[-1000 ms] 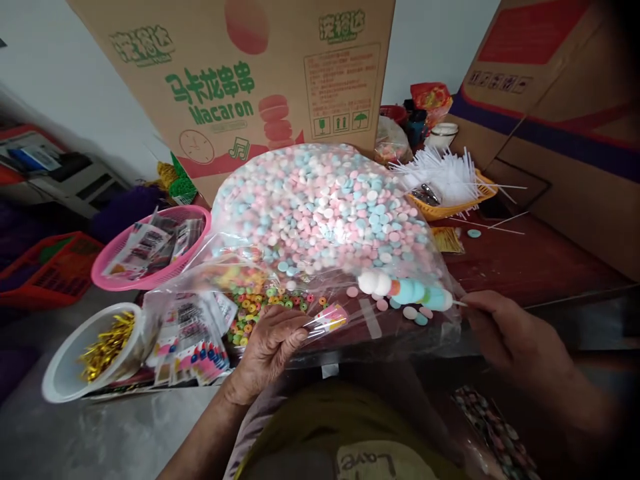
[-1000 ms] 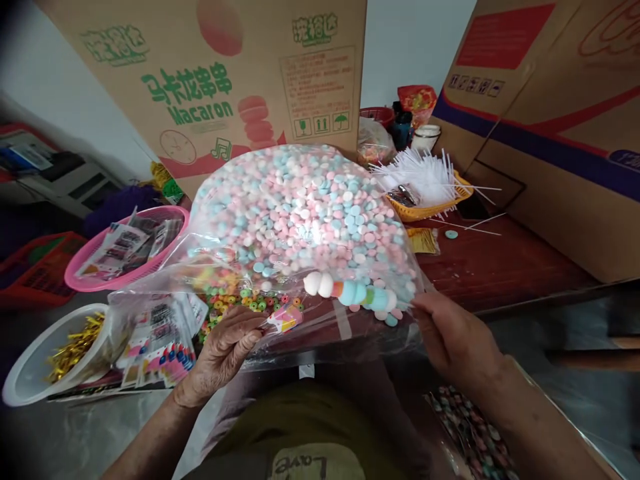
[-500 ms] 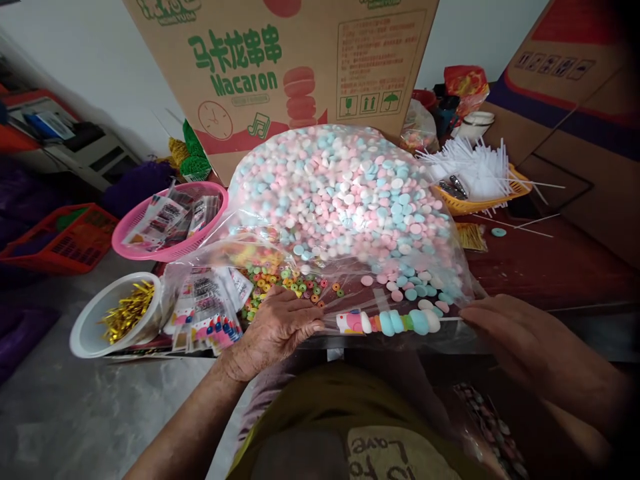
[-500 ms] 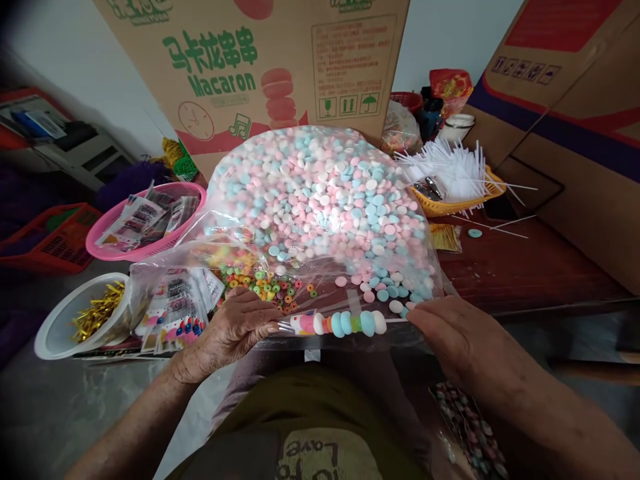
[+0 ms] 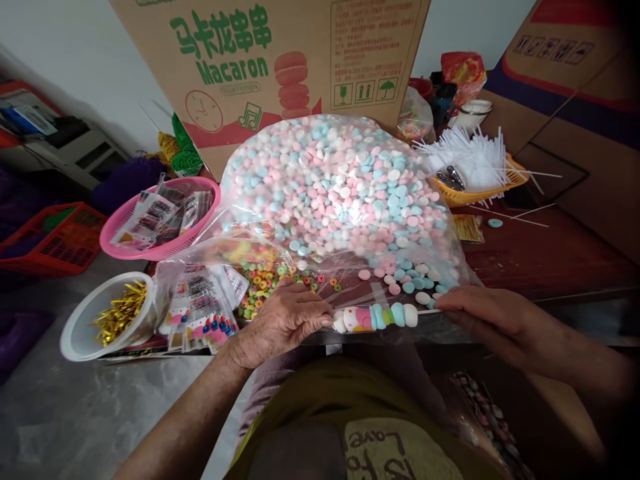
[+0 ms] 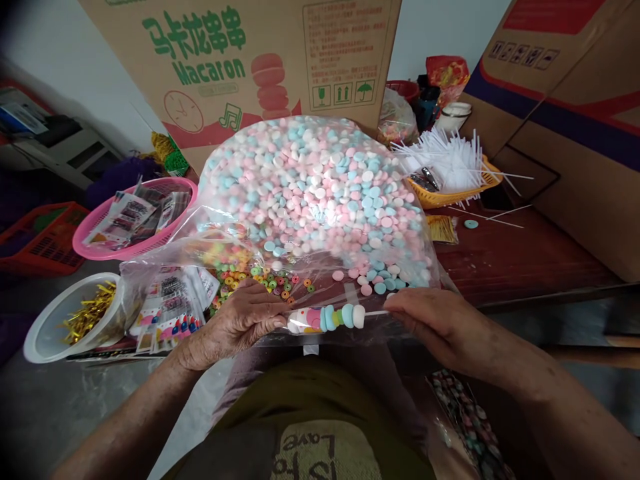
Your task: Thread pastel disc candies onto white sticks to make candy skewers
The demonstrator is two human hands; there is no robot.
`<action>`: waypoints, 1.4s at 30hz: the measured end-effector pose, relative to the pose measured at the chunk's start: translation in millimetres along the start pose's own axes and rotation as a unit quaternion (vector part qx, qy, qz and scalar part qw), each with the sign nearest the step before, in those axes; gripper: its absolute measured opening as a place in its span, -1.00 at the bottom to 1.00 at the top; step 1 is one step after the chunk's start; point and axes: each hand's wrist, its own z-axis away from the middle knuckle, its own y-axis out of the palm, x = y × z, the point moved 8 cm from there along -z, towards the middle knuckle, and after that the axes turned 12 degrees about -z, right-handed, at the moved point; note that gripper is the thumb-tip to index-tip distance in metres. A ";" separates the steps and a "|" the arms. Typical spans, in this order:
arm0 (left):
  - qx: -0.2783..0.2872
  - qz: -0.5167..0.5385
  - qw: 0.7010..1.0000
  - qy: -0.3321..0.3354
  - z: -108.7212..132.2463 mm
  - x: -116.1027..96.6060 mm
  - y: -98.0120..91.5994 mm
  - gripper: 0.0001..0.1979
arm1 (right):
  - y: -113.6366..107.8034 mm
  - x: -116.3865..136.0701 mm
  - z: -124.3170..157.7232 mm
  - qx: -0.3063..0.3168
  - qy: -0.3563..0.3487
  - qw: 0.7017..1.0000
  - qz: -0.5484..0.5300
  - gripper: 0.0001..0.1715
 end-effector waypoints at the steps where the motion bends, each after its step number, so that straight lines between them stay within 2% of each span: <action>1: -0.001 0.011 1.000 -0.003 -1.1 1.1 -0.1 -0.82 | -0.5 0.0 -1.4 -0.001 -0.001 1.000 0.002 -0.73; 4: -0.005 0.072 0.997 -0.026 -1.7 7.0 -0.2 -0.82 | -2.7 4.5 -3.9 -0.008 -0.031 0.999 0.019 -0.69; 6: 0.007 0.154 0.987 -0.049 -1.0 10.1 3.1 -0.79 | -5.3 10.5 -3.7 -0.027 -0.061 0.997 0.044 -0.60; 8: 0.045 0.260 0.961 -0.087 0.3 12.6 12.2 -0.71 | -7.5 17.6 -3.3 -0.046 -0.087 0.993 0.067 -0.51; 10: 0.096 0.357 0.919 -0.137 3.3 13.5 25.1 -0.63 | -9.9 23.4 -3.9 -0.058 -0.097 0.991 0.078 -0.46; 12: 0.149 0.418 0.880 -0.169 7.2 10.6 37.4 -0.56 | -14.0 27.6 -5.4 -0.067 -0.097 0.990 0.083 -0.45; 14: 0.192 0.459 0.850 -0.173 10.4 4.6 46.2 -0.50 | -18.1 31.0 -6.7 -0.070 -0.098 0.989 0.090 -0.47; 17: 0.220 0.499 0.819 -0.177 12.8 -1.1 52.3 -0.49 | -19.7 36.6 -6.7 -0.059 -0.121 0.986 0.102 -0.49; 19: 0.216 0.500 0.817 -0.188 12.2 -0.7 52.1 -0.50 | -17.1 38.9 -5.3 -0.051 -0.138 0.983 0.109 -0.49; 22: 0.214 0.474 0.832 -0.196 10.2 0.3 49.3 -0.52 | -9.7 37.5 -3.4 -0.049 -0.136 0.983 0.116 -0.51; 25: 0.182 0.410 0.872 -0.197 7.2 5.4 43.1 -0.53 | 0.6 36.2 -2.6 -0.049 -0.134 0.981 0.131 -0.56; 28: 0.103 0.292 0.938 -0.157 2.8 8.8 29.2 -0.56 | 8.6 34.1 -3.1 -0.053 -0.127 0.981 0.136 -0.59; 31: 0.005 0.106 0.992 -0.074 0.0 1.1 10.0 -0.68 | 12.7 28.5 -2.8 -0.061 -0.104 0.986 0.115 -0.59; 33: -0.053 -0.022 0.998 -0.029 0.1 -7.4 -1.3 -0.78 | 16.6 21.9 -2.5 -0.050 -0.071 0.992 0.092 -0.64; 37: -0.116 -0.193 0.974 0.033 -0.2 -23.7 -12.4 -0.82 | 29.7 7.8 -3.4 0.027 0.033 0.999 -0.020 -0.79; 39: -0.128 -0.232 0.963 0.057 -0.8 -28.9 -12.0 -0.81 | 35.7 3.5 -4.4 0.058 0.088 0.990 -0.092 -0.82; 42: -0.135 -0.237 0.960 0.068 -1.7 -28.9 -7.7 -0.80 | 41.6 0.3 -5.6 0.076 0.140 0.973 -0.166 -0.76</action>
